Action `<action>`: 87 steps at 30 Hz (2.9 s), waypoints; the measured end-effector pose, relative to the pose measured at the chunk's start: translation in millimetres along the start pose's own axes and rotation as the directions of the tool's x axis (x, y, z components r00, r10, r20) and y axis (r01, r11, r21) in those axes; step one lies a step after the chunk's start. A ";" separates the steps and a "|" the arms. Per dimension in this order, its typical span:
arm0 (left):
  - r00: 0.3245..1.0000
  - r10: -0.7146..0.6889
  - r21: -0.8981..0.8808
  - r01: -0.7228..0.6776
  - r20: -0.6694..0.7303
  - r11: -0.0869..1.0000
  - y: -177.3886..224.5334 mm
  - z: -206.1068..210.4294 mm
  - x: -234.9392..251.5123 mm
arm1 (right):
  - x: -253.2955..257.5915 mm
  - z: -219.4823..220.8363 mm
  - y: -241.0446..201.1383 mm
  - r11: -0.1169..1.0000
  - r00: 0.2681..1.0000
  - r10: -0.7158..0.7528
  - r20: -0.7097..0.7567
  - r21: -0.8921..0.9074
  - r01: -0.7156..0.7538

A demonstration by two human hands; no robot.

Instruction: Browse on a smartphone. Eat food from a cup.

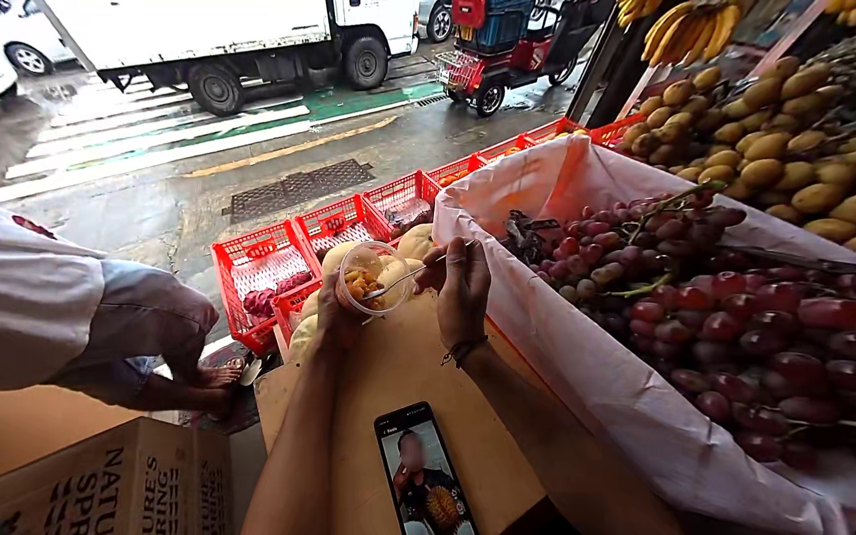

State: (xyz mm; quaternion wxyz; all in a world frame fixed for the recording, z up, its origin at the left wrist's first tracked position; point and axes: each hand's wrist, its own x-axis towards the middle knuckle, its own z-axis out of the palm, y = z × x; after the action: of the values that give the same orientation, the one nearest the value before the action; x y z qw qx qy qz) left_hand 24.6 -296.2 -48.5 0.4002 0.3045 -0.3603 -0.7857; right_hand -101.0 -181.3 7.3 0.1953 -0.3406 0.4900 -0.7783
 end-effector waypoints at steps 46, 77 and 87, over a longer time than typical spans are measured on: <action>0.997 -0.038 -0.018 0.037 -0.067 0.999 4.5 10.0 2.2 | 4.4 -6.8 4.6 0.796 0.851 -0.487 0.199 -0.301 0.526; 0.996 -0.063 -0.058 0.060 -0.061 0.997 6.7 7.1 3.0 | 17.9 -1.1 7.2 0.976 0.990 0.018 -0.142 0.219 0.013; 0.995 -0.101 -0.087 0.100 -0.006 0.991 11.8 8.4 -2.5 | 28.5 -2.0 -12.8 0.963 0.989 0.053 -0.139 0.270 -0.013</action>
State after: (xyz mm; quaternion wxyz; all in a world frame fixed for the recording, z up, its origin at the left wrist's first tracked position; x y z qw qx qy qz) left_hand 24.2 -296.3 -33.8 0.3747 0.3086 -0.3082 -0.8182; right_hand -121.9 -192.5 27.8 0.2164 -0.2452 0.3986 -0.8569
